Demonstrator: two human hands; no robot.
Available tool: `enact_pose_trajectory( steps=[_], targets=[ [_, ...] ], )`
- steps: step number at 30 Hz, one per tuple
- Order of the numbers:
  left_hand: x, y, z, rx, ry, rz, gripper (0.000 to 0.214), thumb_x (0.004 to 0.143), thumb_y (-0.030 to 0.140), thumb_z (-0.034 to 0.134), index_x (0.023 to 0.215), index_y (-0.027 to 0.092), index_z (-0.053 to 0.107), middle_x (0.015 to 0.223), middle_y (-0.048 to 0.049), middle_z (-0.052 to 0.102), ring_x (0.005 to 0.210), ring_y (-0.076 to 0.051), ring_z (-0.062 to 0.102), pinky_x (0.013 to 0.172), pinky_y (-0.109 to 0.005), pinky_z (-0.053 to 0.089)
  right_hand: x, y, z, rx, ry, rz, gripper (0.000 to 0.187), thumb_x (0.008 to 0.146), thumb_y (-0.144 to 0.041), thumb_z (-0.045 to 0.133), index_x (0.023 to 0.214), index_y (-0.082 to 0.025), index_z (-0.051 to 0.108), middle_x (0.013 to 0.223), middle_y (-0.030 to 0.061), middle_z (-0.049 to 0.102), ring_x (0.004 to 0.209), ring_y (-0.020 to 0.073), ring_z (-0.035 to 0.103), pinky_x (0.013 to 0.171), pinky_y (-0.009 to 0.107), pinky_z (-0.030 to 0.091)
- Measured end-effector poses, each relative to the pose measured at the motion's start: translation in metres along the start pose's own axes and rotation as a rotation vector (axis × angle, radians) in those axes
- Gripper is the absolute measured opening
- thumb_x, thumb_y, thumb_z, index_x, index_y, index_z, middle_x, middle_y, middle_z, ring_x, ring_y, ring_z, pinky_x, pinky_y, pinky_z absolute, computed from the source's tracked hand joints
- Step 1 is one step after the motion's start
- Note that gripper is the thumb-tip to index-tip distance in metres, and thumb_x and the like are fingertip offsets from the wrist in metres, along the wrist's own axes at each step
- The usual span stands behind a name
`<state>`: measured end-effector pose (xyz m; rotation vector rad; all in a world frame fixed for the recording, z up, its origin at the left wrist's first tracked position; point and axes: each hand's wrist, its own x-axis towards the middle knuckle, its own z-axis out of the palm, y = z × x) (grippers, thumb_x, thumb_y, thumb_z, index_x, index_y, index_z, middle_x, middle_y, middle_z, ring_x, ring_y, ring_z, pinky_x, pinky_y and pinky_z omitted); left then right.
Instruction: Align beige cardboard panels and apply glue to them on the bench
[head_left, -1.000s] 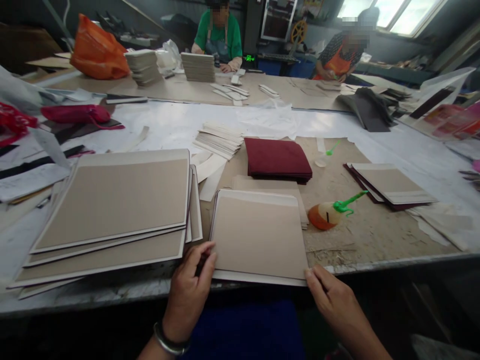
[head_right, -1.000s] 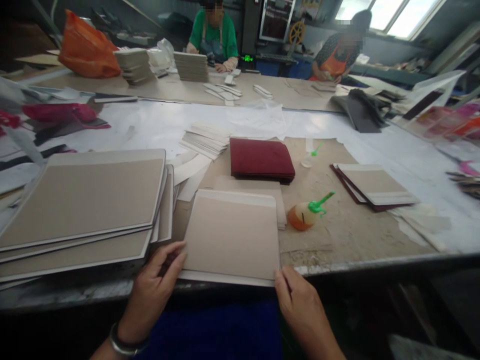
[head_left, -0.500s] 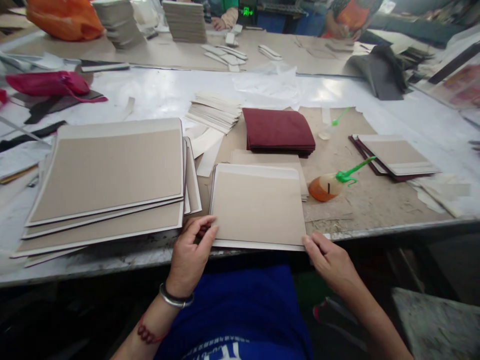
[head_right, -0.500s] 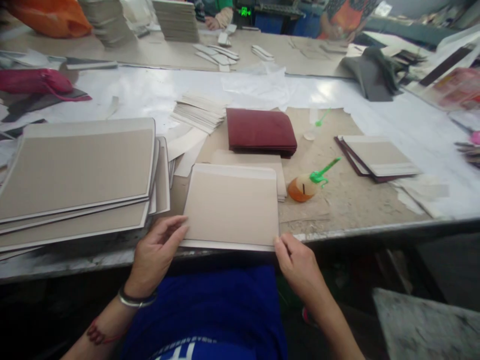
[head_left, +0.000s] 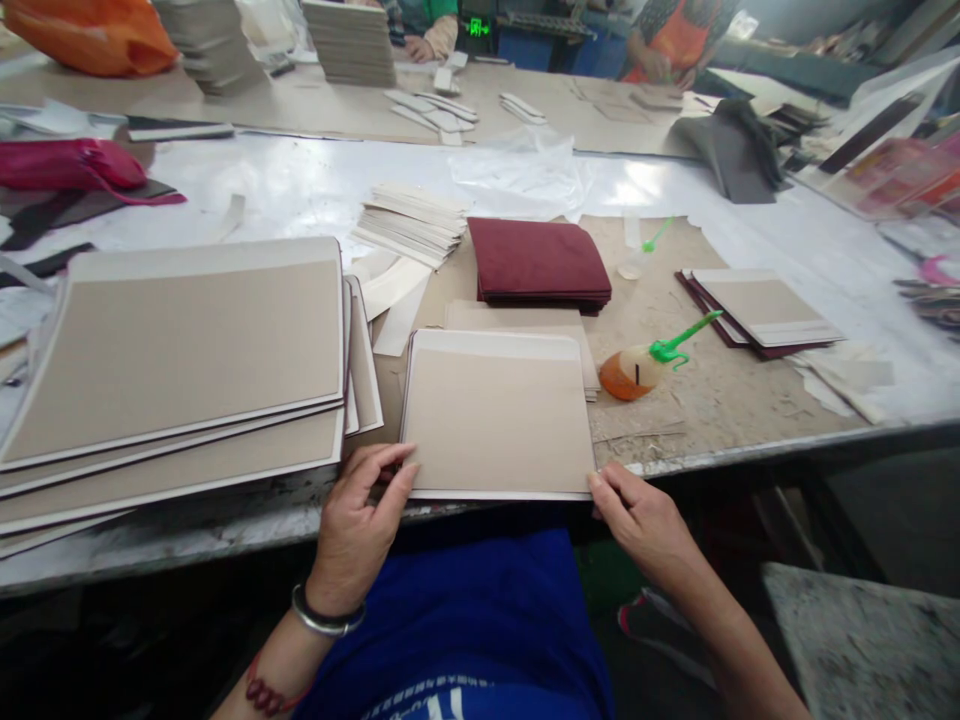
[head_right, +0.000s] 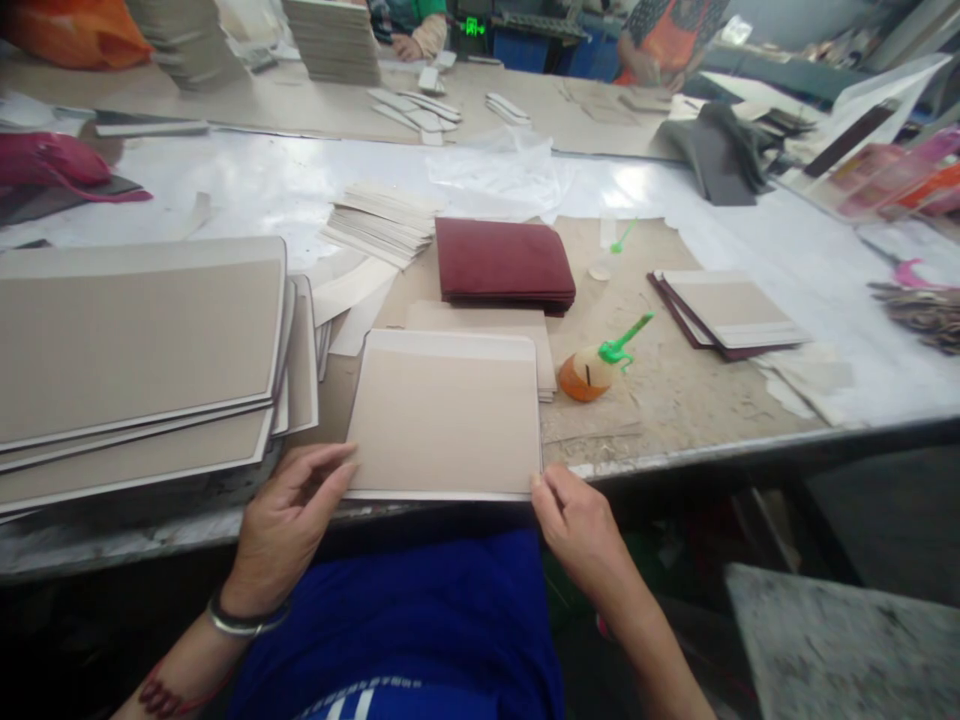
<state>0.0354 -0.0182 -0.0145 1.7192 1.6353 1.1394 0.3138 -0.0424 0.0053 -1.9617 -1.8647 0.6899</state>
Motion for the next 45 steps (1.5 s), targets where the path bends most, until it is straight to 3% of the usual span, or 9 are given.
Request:
enact_pose_trajectory(
  steps=[9,29,34,40,45],
  targets=[
    [0.000,-0.002,-0.001,0.094,0.008,0.177,0.016,0.082,0.021,0.053,0.097,0.019,0.060,0.089,-0.0024,0.056,0.086,-0.013,0.054,0.079,-0.025,0.043,0.002,-0.004,-0.002,-0.075,0.010,-0.016,0.032,0.086,-0.039,0.033,0.058,-0.022,0.035,0.053,-0.0034,0.041,0.051,0.0120,0.042,0.051,0.023,0.030],
    [-0.002,-0.005,0.001,0.112,0.102,0.260,0.019,0.082,0.017,0.053,0.098,0.019,0.062,0.089,-0.0042,0.060,0.084,-0.013,0.059,0.074,-0.022,0.049,0.006,0.013,0.003,0.053,0.016,-0.021,0.037,0.078,-0.051,0.037,0.057,-0.023,0.050,0.052,-0.0013,0.053,0.048,0.0120,0.053,0.048,0.018,0.042],
    [-0.005,-0.008,0.004,0.171,0.146,0.285,0.019,0.082,0.018,0.052,0.097,0.018,0.063,0.091,-0.0064,0.057,0.085,-0.015,0.059,0.073,-0.024,0.050,0.007,0.026,0.006,0.038,-0.050,-0.046,0.036,0.079,-0.050,0.038,0.065,-0.023,0.056,0.060,0.0011,0.059,0.056,0.0131,0.058,0.054,0.017,0.045],
    [-0.006,-0.008,0.003,0.213,0.132,0.313,0.019,0.084,0.024,0.050,0.098,0.020,0.062,0.090,-0.0062,0.057,0.085,-0.015,0.059,0.072,-0.024,0.050,0.006,0.023,0.010,0.034,0.000,-0.026,0.038,0.081,-0.049,0.031,0.059,-0.022,0.047,0.057,0.0013,0.053,0.052,0.0135,0.053,0.051,0.020,0.042],
    [-0.008,-0.018,0.000,0.275,0.067,0.409,0.025,0.086,0.032,0.048,0.107,0.020,0.057,0.101,-0.0052,0.056,0.093,-0.014,0.057,0.082,-0.023,0.045,0.003,0.008,0.006,0.043,-0.014,-0.029,0.032,0.086,-0.040,0.030,0.062,-0.022,0.041,0.059,-0.0001,0.050,0.056,0.0135,0.050,0.054,0.023,0.039]
  ],
)
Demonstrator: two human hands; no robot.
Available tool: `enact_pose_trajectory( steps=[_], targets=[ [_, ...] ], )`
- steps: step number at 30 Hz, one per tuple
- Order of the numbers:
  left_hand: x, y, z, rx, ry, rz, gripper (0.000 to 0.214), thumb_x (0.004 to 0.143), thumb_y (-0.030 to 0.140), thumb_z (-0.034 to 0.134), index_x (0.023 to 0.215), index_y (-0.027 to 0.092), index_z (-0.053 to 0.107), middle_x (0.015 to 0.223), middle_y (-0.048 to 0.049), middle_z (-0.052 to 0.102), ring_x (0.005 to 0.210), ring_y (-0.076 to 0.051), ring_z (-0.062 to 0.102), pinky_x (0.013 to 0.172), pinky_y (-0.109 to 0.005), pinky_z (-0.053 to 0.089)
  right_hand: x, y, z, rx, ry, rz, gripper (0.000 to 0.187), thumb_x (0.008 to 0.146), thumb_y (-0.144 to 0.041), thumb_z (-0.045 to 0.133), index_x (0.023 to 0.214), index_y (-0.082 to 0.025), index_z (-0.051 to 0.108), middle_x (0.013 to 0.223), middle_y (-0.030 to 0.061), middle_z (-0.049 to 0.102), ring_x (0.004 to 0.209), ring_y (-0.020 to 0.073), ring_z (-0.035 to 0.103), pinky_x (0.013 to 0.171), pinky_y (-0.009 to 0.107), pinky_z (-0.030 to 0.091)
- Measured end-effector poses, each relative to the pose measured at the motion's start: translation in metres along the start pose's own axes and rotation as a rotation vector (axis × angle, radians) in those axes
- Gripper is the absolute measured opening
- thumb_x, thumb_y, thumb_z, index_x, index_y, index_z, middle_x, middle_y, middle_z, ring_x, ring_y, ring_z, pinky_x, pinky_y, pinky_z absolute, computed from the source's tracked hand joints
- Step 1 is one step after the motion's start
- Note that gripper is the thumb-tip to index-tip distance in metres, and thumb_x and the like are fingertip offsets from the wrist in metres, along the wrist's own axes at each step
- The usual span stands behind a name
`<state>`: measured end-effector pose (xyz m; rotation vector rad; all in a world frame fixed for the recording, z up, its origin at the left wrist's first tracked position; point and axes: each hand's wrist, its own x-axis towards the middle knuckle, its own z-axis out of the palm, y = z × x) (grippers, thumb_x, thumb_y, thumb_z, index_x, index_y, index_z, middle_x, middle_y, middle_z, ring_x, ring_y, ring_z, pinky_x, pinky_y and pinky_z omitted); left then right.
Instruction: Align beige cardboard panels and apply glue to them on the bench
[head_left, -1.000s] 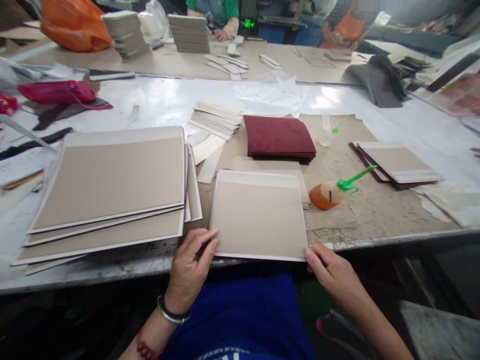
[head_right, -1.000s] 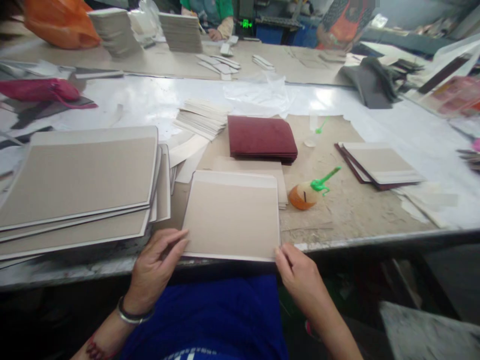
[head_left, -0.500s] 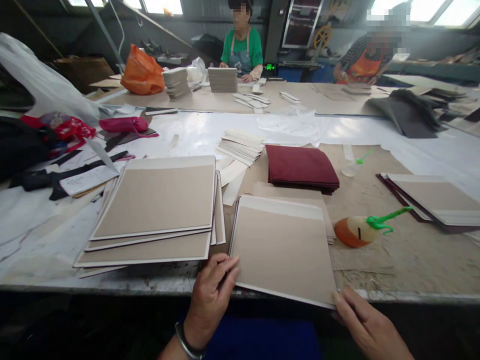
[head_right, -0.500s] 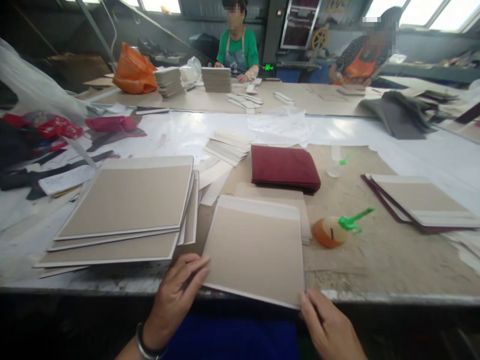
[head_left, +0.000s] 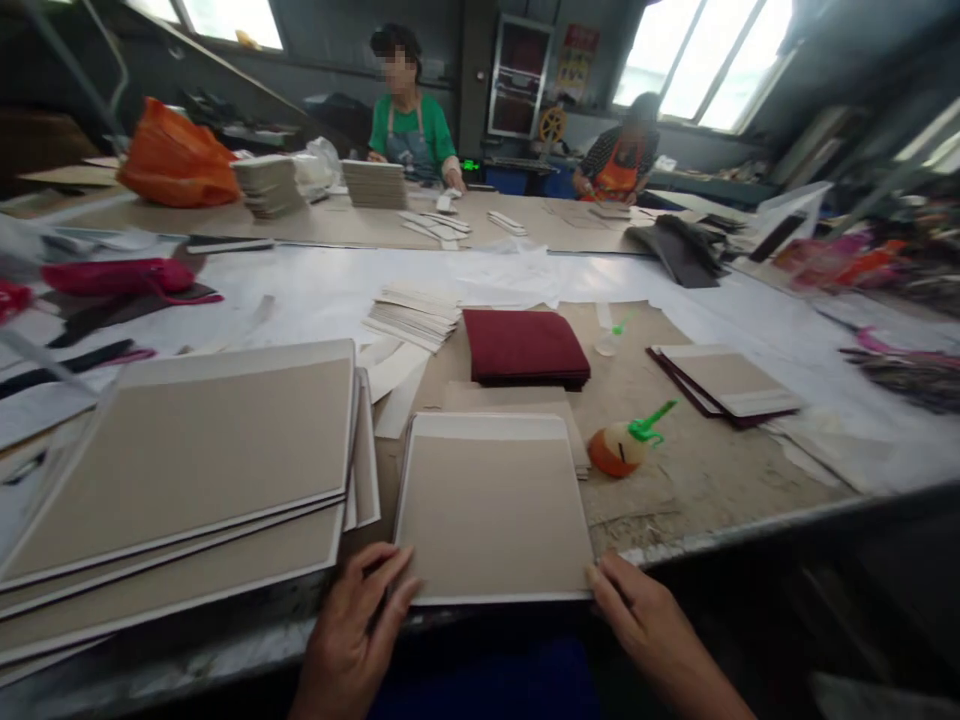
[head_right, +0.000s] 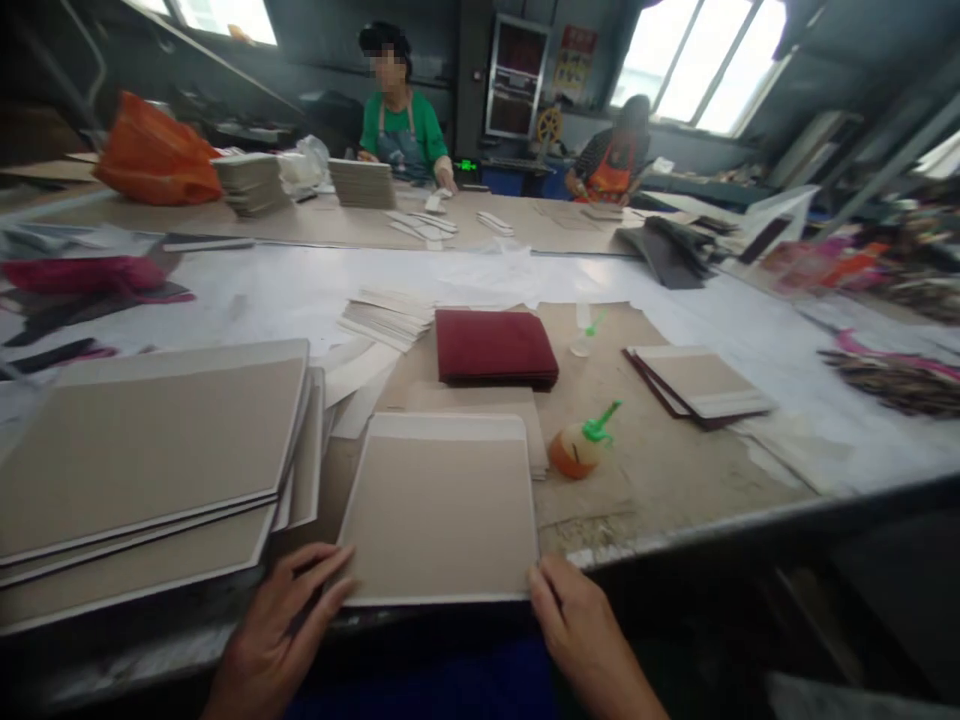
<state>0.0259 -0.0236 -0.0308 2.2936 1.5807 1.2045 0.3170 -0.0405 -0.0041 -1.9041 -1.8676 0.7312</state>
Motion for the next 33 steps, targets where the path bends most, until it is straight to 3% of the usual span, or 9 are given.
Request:
enact_pose_trajectory(
  steps=[5,10,18,33],
  targets=[
    [-0.006,-0.015,0.003,-0.014,-0.068,0.092,0.036,0.086,0.038,0.047,0.117,0.020,0.051,0.109,-0.0054,0.052,0.099,-0.015,0.053,0.091,-0.023,0.038,-0.002,-0.010,-0.005,-0.014,0.002,0.008,0.028,0.088,-0.033,0.030,0.063,-0.021,0.037,0.061,-0.0007,0.049,0.058,0.0128,0.047,0.055,0.024,0.035],
    [0.002,-0.009,-0.005,-0.013,-0.097,0.144,0.037,0.086,0.038,0.047,0.117,0.018,0.049,0.106,-0.0063,0.051,0.096,-0.016,0.053,0.086,-0.025,0.041,-0.003,-0.011,-0.008,0.011,-0.021,0.007,0.027,0.088,-0.031,0.032,0.063,-0.021,0.035,0.062,-0.0008,0.048,0.059,0.0132,0.048,0.056,0.025,0.034],
    [0.004,-0.004,-0.008,-0.033,-0.118,0.102,0.037,0.084,0.034,0.052,0.118,0.022,0.049,0.105,-0.0065,0.052,0.095,-0.019,0.054,0.083,-0.032,0.045,-0.002,-0.011,-0.009,0.009,-0.047,0.002,0.027,0.088,-0.032,0.031,0.063,-0.022,0.035,0.061,-0.0009,0.048,0.061,0.0139,0.048,0.057,0.024,0.035],
    [0.003,0.000,-0.009,-0.080,-0.098,0.021,0.036,0.080,0.026,0.058,0.115,0.018,0.053,0.103,-0.0088,0.056,0.097,-0.018,0.054,0.083,-0.031,0.049,0.004,-0.010,-0.009,-0.075,-0.034,-0.050,0.032,0.082,-0.043,0.033,0.059,-0.023,0.042,0.058,0.0018,0.053,0.054,0.0156,0.050,0.054,0.027,0.038]
  ],
)
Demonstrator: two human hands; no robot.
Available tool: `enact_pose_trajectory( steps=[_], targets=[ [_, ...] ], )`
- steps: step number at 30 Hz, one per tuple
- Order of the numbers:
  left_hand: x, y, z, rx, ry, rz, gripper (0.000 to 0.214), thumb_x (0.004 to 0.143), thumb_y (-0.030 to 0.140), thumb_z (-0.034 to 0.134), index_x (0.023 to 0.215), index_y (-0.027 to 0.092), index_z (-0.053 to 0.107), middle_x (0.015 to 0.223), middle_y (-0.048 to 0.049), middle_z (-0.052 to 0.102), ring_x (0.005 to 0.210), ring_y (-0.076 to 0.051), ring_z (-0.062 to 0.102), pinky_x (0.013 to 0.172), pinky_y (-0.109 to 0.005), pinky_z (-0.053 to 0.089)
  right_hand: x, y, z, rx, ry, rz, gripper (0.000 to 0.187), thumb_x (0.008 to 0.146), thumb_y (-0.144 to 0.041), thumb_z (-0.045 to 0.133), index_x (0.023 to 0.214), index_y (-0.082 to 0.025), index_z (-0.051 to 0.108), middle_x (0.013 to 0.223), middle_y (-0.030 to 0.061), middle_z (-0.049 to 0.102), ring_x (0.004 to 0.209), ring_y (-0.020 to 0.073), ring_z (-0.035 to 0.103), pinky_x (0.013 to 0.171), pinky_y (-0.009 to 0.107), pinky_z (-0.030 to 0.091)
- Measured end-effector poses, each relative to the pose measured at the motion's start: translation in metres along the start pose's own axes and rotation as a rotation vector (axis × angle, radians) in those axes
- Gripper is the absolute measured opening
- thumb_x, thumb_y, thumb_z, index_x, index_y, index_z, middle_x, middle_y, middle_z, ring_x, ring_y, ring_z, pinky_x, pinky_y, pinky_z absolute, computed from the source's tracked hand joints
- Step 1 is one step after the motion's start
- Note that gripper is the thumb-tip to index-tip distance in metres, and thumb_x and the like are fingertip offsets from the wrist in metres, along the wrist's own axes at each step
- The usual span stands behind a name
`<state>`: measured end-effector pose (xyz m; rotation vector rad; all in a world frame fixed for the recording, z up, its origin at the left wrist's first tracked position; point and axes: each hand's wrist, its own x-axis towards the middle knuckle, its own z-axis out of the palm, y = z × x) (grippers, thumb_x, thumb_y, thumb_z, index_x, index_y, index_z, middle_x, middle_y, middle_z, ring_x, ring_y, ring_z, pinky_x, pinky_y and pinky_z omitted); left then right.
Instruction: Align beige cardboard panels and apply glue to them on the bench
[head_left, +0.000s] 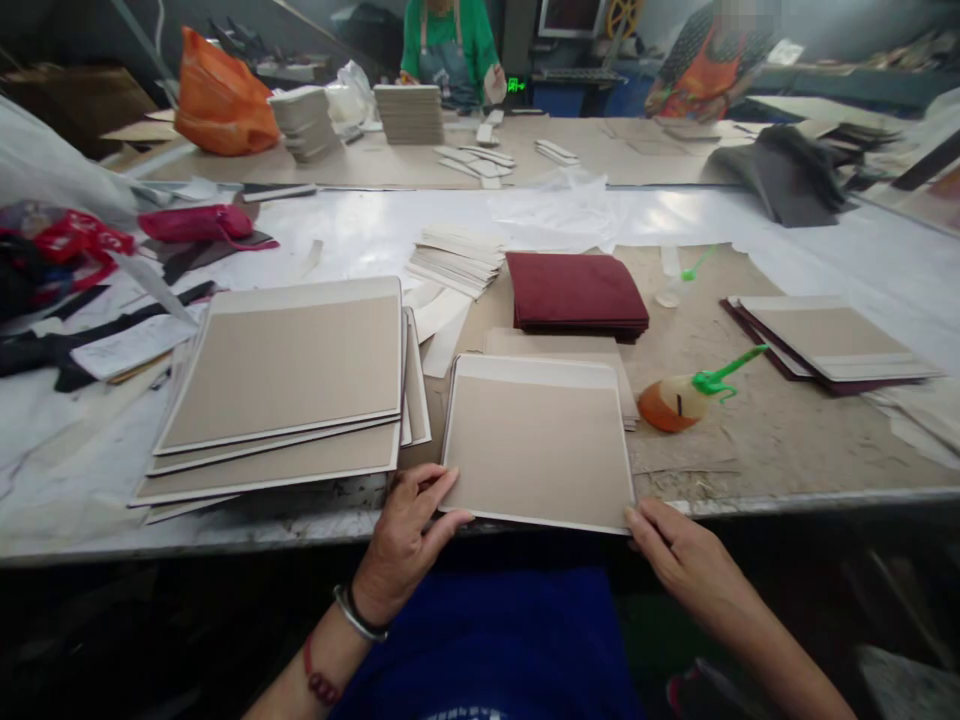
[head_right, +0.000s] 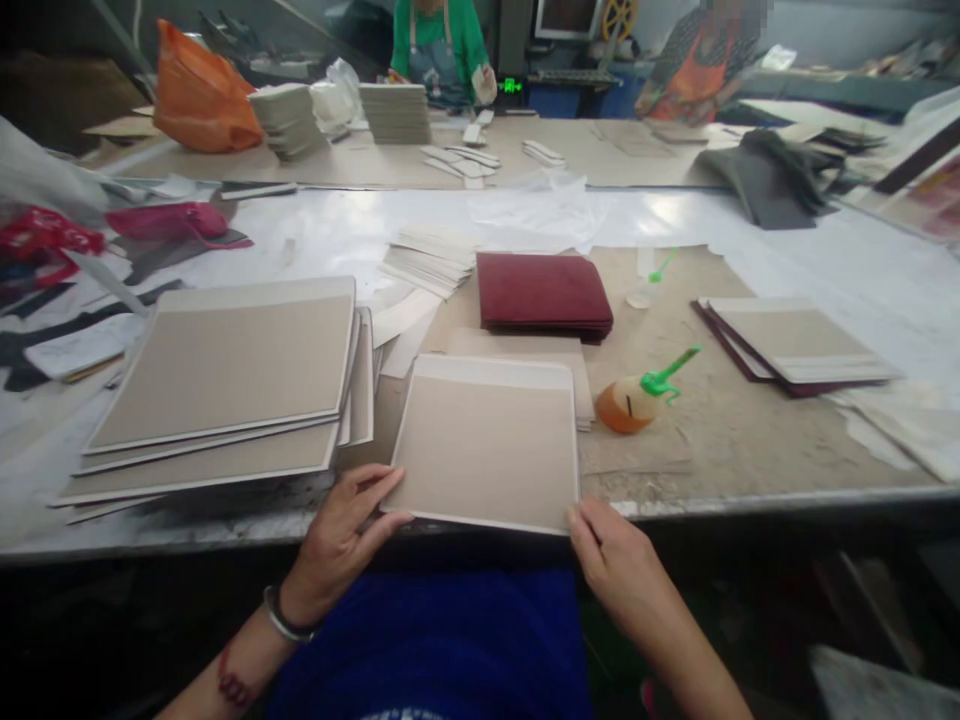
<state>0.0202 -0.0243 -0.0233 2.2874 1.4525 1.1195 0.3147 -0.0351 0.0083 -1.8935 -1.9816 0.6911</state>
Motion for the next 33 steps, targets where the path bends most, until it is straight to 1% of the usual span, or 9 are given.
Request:
enact_pose_trajectory(
  steps=[6,10,14,18,21,25,29,33],
  targets=[
    [-0.001,0.002,0.000,0.004,0.000,-0.028,0.038,0.081,0.028,0.057,0.117,0.020,0.052,0.103,-0.0096,0.057,0.097,-0.019,0.056,0.081,-0.032,0.051,0.002,0.001,0.002,0.004,0.027,-0.006,0.031,0.080,-0.044,0.034,0.059,-0.024,0.045,0.057,0.0031,0.056,0.055,0.0169,0.053,0.052,0.027,0.040],
    [-0.001,0.001,0.002,0.008,0.032,0.000,0.040,0.080,0.027,0.059,0.118,0.021,0.052,0.104,-0.0094,0.057,0.096,-0.019,0.056,0.081,-0.031,0.051,0.002,0.005,0.006,0.030,0.054,-0.010,0.030,0.081,-0.044,0.035,0.062,-0.024,0.048,0.059,0.0032,0.057,0.056,0.0175,0.055,0.053,0.027,0.041],
    [-0.003,-0.001,0.003,0.012,0.040,0.003,0.040,0.081,0.029,0.057,0.120,0.024,0.051,0.104,-0.0084,0.057,0.096,-0.019,0.057,0.080,-0.030,0.051,-0.001,0.007,0.008,0.033,0.067,-0.009,0.030,0.083,-0.041,0.033,0.063,-0.023,0.046,0.059,0.0023,0.055,0.055,0.0163,0.053,0.054,0.026,0.040],
    [-0.004,-0.004,0.004,0.032,0.033,0.030,0.041,0.082,0.031,0.055,0.122,0.026,0.049,0.106,-0.0065,0.056,0.097,-0.018,0.057,0.083,-0.028,0.050,-0.003,0.001,0.006,0.034,0.024,0.021,0.029,0.086,-0.035,0.029,0.064,-0.022,0.042,0.062,0.0022,0.053,0.059,0.0157,0.052,0.055,0.026,0.038],
    [-0.004,-0.008,0.005,0.049,0.018,0.062,0.042,0.083,0.033,0.053,0.123,0.026,0.048,0.108,-0.0062,0.054,0.098,-0.018,0.056,0.084,-0.028,0.049,-0.005,-0.002,0.005,0.031,0.021,0.046,0.029,0.088,-0.033,0.028,0.064,-0.022,0.039,0.064,0.0019,0.052,0.061,0.0150,0.050,0.056,0.026,0.037],
    [-0.005,-0.012,0.007,0.074,0.017,0.081,0.042,0.083,0.036,0.051,0.124,0.026,0.047,0.108,-0.0059,0.055,0.097,-0.018,0.056,0.085,-0.029,0.048,-0.007,-0.002,0.006,0.053,0.040,0.052,0.028,0.088,-0.031,0.029,0.065,-0.021,0.040,0.064,0.0010,0.050,0.060,0.0140,0.048,0.057,0.026,0.036],
    [-0.007,-0.013,0.008,0.082,0.020,0.068,0.043,0.083,0.036,0.052,0.125,0.028,0.046,0.109,-0.0057,0.055,0.097,-0.019,0.057,0.084,-0.030,0.049,-0.008,-0.002,0.007,0.087,0.084,0.042,0.027,0.087,-0.029,0.032,0.064,-0.021,0.041,0.062,0.0002,0.050,0.058,0.0133,0.047,0.055,0.025,0.035],
    [-0.005,-0.011,0.006,0.062,0.008,0.074,0.044,0.083,0.035,0.053,0.125,0.028,0.046,0.109,-0.0059,0.054,0.098,-0.019,0.056,0.085,-0.030,0.048,-0.007,-0.001,0.008,0.078,0.068,0.036,0.027,0.088,-0.030,0.031,0.065,-0.021,0.041,0.063,0.0004,0.050,0.060,0.0135,0.048,0.056,0.024,0.036]
  ],
)
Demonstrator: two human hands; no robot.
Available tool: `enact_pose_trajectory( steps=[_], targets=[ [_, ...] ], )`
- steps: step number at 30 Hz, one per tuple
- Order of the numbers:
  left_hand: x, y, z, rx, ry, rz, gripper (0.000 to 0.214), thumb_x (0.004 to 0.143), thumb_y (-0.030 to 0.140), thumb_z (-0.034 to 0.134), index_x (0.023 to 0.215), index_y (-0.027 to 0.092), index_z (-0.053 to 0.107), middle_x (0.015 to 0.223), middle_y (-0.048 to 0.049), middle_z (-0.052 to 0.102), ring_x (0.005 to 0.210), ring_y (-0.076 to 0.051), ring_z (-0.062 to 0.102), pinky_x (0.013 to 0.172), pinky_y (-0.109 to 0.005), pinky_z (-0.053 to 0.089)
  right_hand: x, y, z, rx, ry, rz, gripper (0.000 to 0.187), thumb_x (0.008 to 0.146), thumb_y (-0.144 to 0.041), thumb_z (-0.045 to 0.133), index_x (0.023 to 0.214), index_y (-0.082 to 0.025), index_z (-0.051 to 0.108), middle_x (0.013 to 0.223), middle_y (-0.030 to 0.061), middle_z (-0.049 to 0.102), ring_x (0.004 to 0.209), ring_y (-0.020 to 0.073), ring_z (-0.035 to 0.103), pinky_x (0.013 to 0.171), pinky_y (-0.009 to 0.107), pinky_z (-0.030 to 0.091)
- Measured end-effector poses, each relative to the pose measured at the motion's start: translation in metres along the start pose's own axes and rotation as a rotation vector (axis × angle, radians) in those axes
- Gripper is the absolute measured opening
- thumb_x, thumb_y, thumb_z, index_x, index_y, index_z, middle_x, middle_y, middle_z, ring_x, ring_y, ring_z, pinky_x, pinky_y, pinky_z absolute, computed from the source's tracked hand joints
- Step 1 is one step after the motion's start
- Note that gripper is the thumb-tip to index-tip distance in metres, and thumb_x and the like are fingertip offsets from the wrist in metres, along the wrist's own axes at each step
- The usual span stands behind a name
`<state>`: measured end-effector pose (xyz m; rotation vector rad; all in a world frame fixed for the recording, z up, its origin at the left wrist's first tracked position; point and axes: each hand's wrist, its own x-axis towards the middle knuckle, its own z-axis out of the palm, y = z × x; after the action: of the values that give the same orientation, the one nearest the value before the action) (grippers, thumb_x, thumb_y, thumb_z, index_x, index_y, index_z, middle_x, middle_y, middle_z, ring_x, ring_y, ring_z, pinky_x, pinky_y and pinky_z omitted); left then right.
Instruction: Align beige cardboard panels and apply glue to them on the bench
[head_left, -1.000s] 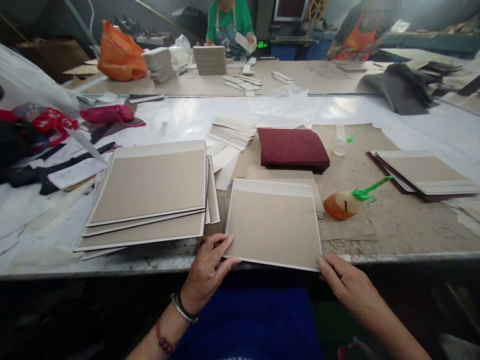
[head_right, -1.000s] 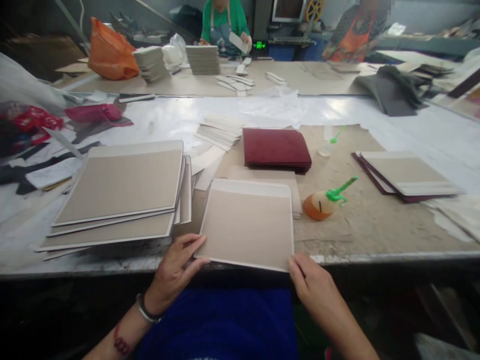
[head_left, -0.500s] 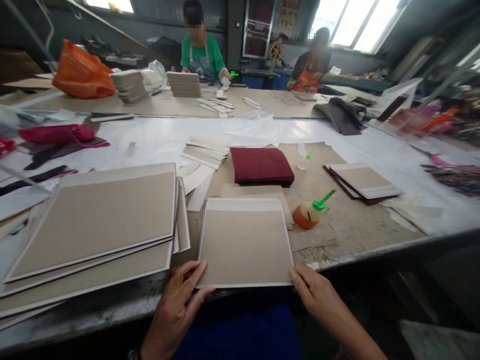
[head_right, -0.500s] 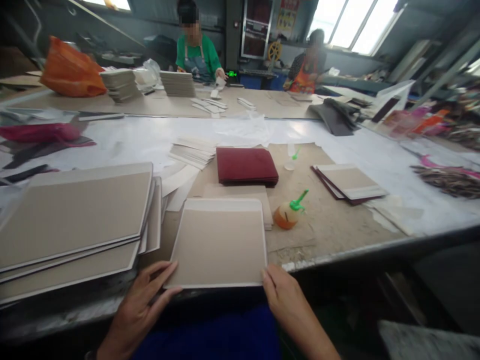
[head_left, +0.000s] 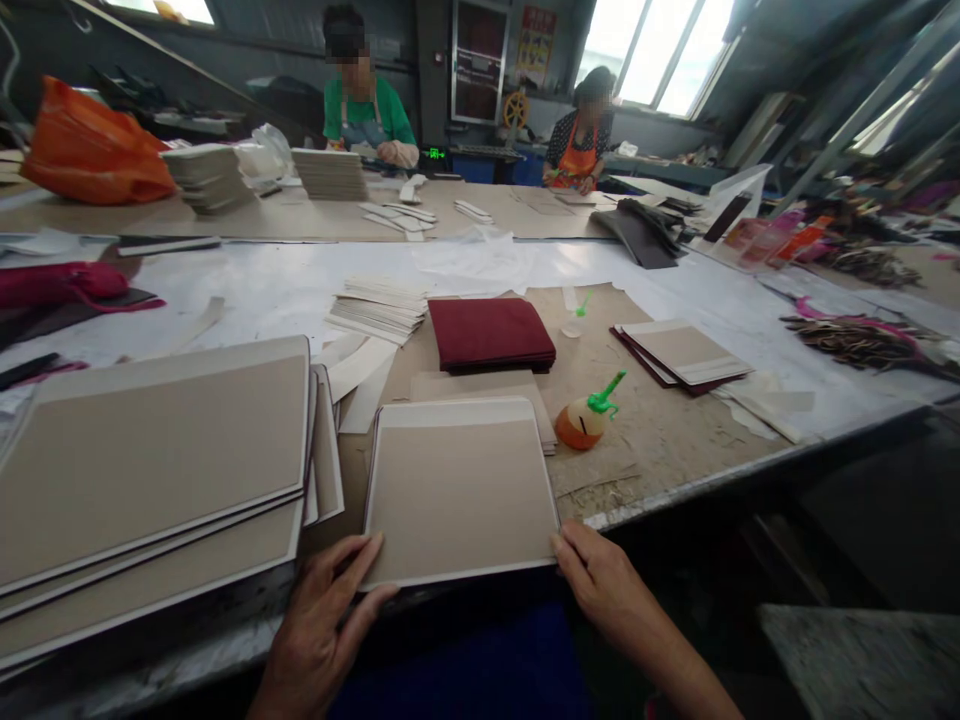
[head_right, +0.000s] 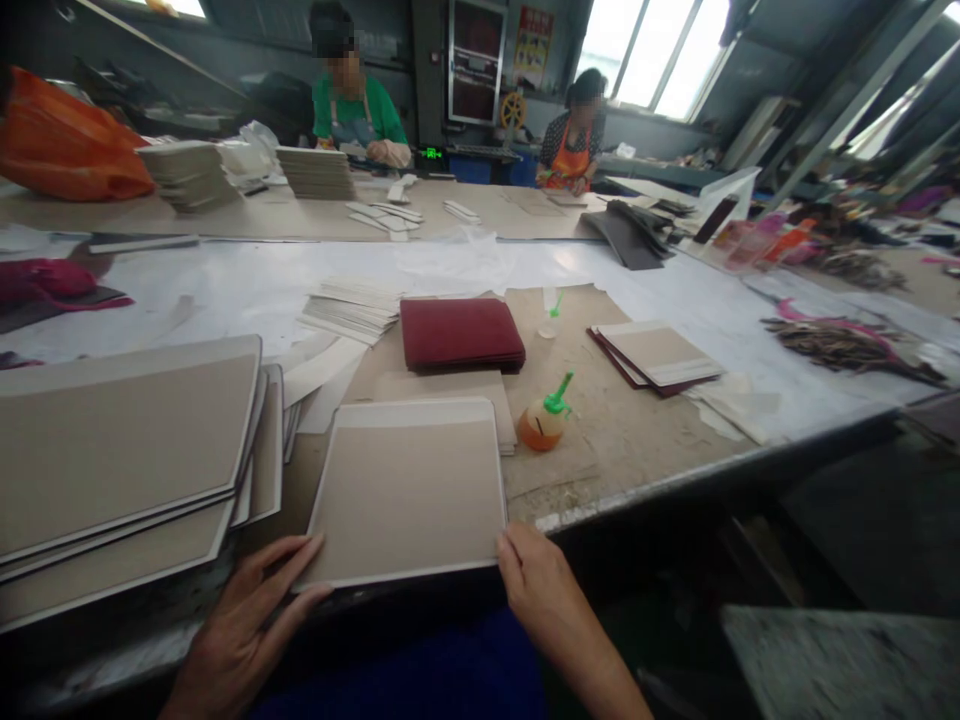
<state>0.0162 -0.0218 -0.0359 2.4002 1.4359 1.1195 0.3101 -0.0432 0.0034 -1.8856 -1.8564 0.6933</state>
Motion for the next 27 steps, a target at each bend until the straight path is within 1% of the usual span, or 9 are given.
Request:
enact_pose_trajectory(
  steps=[8,13,18,22,27],
  targets=[
    [0.0032,0.0047,-0.0039,-0.043,-0.042,-0.024,0.042,0.083,0.028,0.054,0.124,0.025,0.046,0.107,-0.0073,0.053,0.100,-0.020,0.053,0.085,-0.033,0.048,0.0015,0.0015,-0.0003,-0.034,-0.054,0.020,0.027,0.087,-0.033,0.030,0.064,-0.022,0.037,0.061,-0.0001,0.047,0.059,0.0146,0.047,0.057,0.025,0.034],
    [0.0033,0.0056,-0.0047,-0.050,-0.064,-0.052,0.042,0.083,0.028,0.055,0.124,0.024,0.047,0.108,-0.0075,0.052,0.101,-0.020,0.052,0.086,-0.035,0.047,0.0030,0.0009,-0.0021,-0.054,-0.083,0.023,0.028,0.087,-0.034,0.029,0.065,-0.022,0.039,0.061,0.0003,0.048,0.060,0.0151,0.048,0.057,0.025,0.034],
    [0.0042,0.0066,-0.0063,-0.058,-0.061,-0.048,0.040,0.082,0.026,0.055,0.122,0.023,0.049,0.106,-0.0075,0.053,0.100,-0.019,0.052,0.086,-0.033,0.047,0.0017,0.0027,-0.0020,-0.079,-0.077,-0.006,0.029,0.088,-0.034,0.029,0.066,-0.021,0.041,0.062,-0.0002,0.048,0.059,0.0144,0.049,0.058,0.025,0.035],
    [0.0047,0.0068,-0.0069,-0.060,-0.059,-0.044,0.040,0.082,0.026,0.055,0.121,0.021,0.049,0.106,-0.0082,0.052,0.100,-0.019,0.052,0.085,-0.033,0.047,0.0014,0.0045,0.0002,-0.095,-0.044,-0.029,0.029,0.088,-0.036,0.030,0.065,-0.022,0.041,0.060,-0.0005,0.049,0.057,0.0142,0.049,0.057,0.025,0.036],
    [0.0063,0.0083,-0.0082,-0.070,-0.061,-0.066,0.039,0.082,0.027,0.055,0.120,0.021,0.050,0.106,-0.0090,0.053,0.101,-0.020,0.052,0.086,-0.034,0.048,0.0046,0.0044,0.0017,-0.118,0.001,-0.074,0.031,0.084,-0.038,0.030,0.060,-0.023,0.041,0.057,0.0015,0.051,0.053,0.0155,0.049,0.052,0.026,0.036]
  ],
)
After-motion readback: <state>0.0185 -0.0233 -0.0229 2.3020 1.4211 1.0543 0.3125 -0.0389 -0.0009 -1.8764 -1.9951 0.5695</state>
